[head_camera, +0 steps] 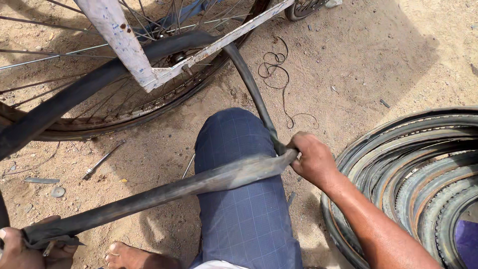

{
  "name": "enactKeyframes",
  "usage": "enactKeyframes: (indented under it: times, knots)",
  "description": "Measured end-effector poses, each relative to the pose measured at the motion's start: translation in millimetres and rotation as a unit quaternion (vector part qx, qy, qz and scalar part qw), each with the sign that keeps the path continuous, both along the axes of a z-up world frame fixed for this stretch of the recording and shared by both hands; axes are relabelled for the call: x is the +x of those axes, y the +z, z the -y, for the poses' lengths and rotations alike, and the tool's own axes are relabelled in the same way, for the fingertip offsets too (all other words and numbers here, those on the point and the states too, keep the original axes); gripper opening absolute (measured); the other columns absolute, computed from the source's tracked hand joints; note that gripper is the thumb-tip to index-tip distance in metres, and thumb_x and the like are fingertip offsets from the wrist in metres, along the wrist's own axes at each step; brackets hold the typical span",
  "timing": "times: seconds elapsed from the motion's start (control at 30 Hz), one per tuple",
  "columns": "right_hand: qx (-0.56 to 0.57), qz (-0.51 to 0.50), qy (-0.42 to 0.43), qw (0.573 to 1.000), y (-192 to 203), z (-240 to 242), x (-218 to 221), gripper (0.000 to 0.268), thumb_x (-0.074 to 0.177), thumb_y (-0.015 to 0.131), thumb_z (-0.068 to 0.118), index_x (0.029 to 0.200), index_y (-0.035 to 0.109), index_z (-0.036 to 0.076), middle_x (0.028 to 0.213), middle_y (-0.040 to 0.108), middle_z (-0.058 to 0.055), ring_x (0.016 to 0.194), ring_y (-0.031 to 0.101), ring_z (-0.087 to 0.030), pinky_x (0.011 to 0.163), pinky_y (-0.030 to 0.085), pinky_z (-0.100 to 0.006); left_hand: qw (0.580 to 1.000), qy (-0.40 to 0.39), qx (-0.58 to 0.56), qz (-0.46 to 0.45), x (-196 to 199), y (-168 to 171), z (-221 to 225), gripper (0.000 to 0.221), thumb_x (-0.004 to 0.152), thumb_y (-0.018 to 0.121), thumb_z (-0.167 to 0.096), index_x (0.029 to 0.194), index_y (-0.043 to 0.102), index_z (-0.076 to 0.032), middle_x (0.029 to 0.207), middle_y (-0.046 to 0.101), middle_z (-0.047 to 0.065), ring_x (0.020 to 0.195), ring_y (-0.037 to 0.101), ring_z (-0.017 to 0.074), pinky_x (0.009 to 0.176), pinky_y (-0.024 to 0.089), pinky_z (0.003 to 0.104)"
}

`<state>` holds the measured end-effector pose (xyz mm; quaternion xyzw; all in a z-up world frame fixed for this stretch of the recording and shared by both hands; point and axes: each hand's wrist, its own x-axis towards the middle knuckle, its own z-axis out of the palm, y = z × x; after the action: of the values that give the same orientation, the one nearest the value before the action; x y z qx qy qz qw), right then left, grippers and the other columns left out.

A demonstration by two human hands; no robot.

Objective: The person removes an inner tube from a bicycle wheel, pulls it out from under the wooden cart frame, and then holds it up to search for a leak.

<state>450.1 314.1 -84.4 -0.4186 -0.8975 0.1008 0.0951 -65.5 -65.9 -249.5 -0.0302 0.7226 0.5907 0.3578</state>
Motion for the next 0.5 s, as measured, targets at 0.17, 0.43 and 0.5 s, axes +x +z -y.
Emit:
enactKeyframes:
  times: [0.17,0.43,0.5]
  knots:
    - [0.324,-0.184,-0.002,0.928,31.8,13.9,28.5,0.025,0.089,0.082,0.001,0.105,0.062,0.002,0.085,0.063,-0.015,0.074,0.065,-0.033,0.066,0.051,-0.04,1.0,0.008,0.007,0.0,-7.2,-3.2,2.4,0.075,0.119,0.028,-0.062,0.116,0.064,0.005,0.094,0.062,0.015,0.078,0.059,0.0258,0.073,0.051,0.041]
    - [0.164,-0.011,-0.073,0.984,30.1,15.9,32.6,0.032,0.084,0.08,0.01,0.113,0.067,0.009,0.093,0.067,-0.012,0.081,0.068,-0.032,0.074,0.053,-0.042,0.977,0.085,0.122,0.155,27.3,36.4,-15.5,0.07,0.114,0.043,-0.061,0.102,0.073,0.001,0.078,0.063,0.004,0.064,0.055,0.0152,0.054,0.044,0.029]
    - [-0.014,0.11,-0.123,0.986,40.7,12.0,11.6,0.051,0.083,0.082,0.021,0.132,0.067,0.02,0.102,0.073,-0.009,0.079,0.07,-0.031,0.071,0.056,-0.043,0.962,0.131,0.169,0.173,58.0,74.4,-39.6,0.043,0.103,0.061,-0.049,0.103,0.065,-0.007,0.085,0.07,0.008,0.074,0.065,0.0235,0.067,0.058,0.04]
